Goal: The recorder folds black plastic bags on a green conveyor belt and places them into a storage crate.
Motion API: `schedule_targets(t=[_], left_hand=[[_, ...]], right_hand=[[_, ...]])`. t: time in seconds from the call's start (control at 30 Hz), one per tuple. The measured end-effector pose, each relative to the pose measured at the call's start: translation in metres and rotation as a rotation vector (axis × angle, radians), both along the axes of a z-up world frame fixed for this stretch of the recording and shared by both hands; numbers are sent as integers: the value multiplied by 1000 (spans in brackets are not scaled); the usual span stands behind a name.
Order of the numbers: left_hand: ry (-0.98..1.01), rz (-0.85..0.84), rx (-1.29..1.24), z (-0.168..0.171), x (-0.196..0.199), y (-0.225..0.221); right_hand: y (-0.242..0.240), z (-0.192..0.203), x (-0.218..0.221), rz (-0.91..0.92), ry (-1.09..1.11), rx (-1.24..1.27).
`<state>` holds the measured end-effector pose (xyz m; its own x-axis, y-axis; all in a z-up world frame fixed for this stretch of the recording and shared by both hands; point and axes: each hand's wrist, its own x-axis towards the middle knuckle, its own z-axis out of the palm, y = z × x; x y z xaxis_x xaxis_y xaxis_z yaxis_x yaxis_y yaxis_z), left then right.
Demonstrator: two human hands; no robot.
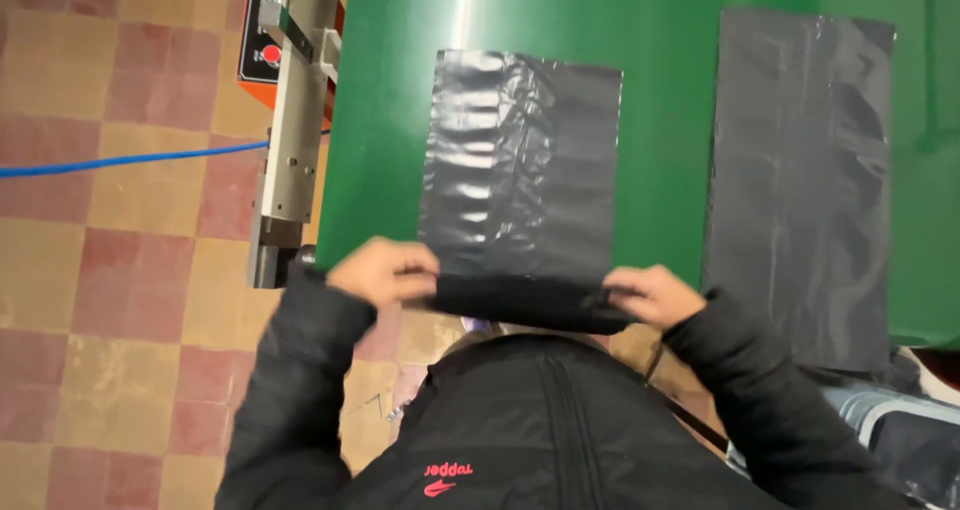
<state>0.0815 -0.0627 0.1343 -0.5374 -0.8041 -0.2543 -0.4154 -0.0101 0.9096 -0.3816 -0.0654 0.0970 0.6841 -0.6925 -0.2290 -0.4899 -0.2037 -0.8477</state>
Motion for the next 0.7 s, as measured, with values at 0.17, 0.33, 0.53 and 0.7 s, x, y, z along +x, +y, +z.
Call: schedule_targets(t=[0.17,0.33,0.53,0.7], left_hand=[[320,346,43,-86,-8,-155],[550,402,-58,-198,-26,-264],[-306,642,-372,-190,-46,-262],[-475,630,-371,-167,-50,-246]], right_hand=[[-134,-5,-3,-247,-20,-150],[-260,-76,12,-369,-7,-383],[-295,-85,35,-331,156,-714],[-305,-71,50,-195,307,-643]])
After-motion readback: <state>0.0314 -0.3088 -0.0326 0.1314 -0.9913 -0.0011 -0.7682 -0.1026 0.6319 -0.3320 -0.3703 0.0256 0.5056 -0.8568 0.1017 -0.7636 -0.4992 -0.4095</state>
